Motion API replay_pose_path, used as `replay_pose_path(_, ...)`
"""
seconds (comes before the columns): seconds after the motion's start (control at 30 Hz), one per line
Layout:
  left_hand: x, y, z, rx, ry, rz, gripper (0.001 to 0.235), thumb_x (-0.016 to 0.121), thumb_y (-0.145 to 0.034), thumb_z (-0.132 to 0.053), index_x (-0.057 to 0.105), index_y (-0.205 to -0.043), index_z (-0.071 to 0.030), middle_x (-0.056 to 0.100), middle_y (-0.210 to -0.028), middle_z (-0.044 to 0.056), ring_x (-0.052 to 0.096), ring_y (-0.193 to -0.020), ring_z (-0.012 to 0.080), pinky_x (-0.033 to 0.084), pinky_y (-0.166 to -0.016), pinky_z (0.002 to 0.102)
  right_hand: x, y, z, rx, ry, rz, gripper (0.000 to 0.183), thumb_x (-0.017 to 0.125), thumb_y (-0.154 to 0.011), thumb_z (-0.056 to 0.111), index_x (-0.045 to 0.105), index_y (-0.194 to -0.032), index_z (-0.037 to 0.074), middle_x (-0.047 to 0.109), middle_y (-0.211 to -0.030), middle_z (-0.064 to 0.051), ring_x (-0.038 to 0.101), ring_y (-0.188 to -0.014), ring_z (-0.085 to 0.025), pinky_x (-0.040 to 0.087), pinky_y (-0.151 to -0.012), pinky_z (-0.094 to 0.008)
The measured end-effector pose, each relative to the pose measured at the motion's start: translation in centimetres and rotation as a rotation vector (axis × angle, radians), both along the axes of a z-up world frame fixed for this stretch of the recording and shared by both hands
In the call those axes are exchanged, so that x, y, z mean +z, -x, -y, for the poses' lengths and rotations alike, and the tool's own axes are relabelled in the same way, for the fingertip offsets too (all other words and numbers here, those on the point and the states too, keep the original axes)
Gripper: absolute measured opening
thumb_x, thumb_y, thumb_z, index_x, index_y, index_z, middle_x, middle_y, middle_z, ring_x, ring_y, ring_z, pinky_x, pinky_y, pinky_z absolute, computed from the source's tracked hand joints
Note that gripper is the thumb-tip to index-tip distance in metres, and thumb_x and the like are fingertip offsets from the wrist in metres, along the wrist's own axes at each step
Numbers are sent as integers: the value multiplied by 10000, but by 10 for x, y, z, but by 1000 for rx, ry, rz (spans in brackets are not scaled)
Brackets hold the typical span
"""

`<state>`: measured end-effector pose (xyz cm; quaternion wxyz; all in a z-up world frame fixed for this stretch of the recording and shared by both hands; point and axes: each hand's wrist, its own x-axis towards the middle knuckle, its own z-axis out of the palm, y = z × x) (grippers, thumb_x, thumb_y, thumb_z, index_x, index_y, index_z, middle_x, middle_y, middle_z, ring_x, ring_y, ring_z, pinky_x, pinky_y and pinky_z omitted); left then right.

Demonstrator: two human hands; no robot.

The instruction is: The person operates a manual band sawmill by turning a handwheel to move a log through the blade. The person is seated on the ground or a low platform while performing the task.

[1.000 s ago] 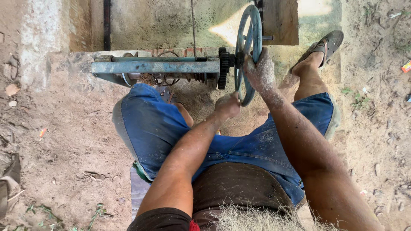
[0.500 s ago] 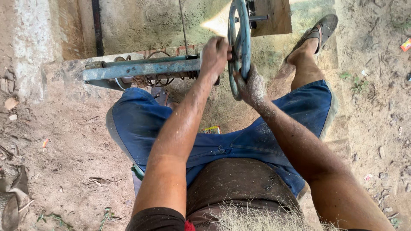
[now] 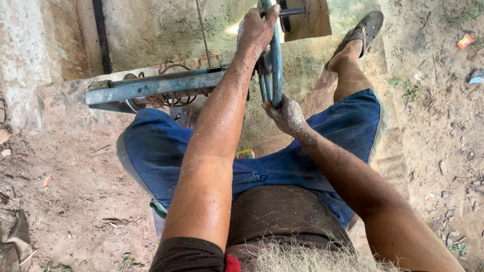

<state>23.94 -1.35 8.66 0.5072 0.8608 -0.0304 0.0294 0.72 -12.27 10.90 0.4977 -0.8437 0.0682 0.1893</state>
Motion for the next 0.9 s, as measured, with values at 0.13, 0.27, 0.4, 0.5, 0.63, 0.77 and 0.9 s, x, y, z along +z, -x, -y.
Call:
replay_pose_path(0.13, -2, 1, 4, -70, 70, -165, 632, 568, -998, -558, 597, -1164, 51, 677, -775, 93, 733, -645, 174, 659, -598, 389, 5, -2, 1, 36, 79, -45, 436, 659, -1000, 446, 616, -1099, 24, 715, -832, -121, 706, -778, -216, 563, -722, -390)
replay_pose_path(0.27, -14, 6, 12, -119, 180, -279, 505, 511, -1015, -426, 510, -1178, 52, 637, -708, 65, 669, -533, 143, 634, -461, 322, -6, 1, 2, 65, 86, 9, 461, 670, -977, 439, 615, -1168, 23, 728, -890, -161, 726, -840, -264, 573, -760, -426)
replay_pose_path(0.4, -40, 13, 13, -211, 137, -220, 442, 502, -1083, -307, 487, -1230, 110, 637, -779, 110, 621, -532, 124, 565, -411, 298, -24, 5, 5, 122, 110, 0, 425, 694, -973, 416, 639, -1178, 49, 750, -950, -159, 737, -886, -286, 583, -809, -449)
replay_pose_path(0.5, -65, 24, 4, -445, -1049, 652, 504, 582, -1068, -114, 361, -1402, 192, 641, -980, 240, 653, -594, 124, 580, -502, 192, -32, 1, 17, 319, 313, -14, 391, 714, -985, 415, 672, -1222, 106, 747, -1002, -172, 719, -939, -319, 576, -864, -481)
replay_pose_path(0.63, -73, 52, 3, -432, -1013, 536, 528, 585, -1076, -134, 332, -1445, 148, 622, -1096, 280, 674, -785, 172, 615, -607, 220, -22, -22, 32, 646, 427, 60, 374, 689, -920, 255, 661, -1283, 169, 749, -1093, -121, 729, -923, -253, 596, -821, -455)
replay_pose_path(0.77, -45, 90, 10, -256, -379, 437, 521, 577, -1167, -151, 278, -1453, 164, 576, -1205, 358, 657, -1046, 312, 630, -798, 337, 4, -66, 48, 592, 817, 27, 285, 557, -1060, 157, 634, -1329, 106, 761, -971, -149, 739, -720, -214, 643, -615, -371)
replay_pose_path(0.9, -2, 126, 7, -208, 19, -45, 685, 505, -1050, -311, 218, -1505, 114, 699, -863, 146, 744, -657, 195, 654, -518, 297, 28, -114, 69, 238, 502, 708, 200, 557, -1071, 139, 714, -1160, 53, 757, -936, -131, 737, -741, -204, 618, -646, -380)
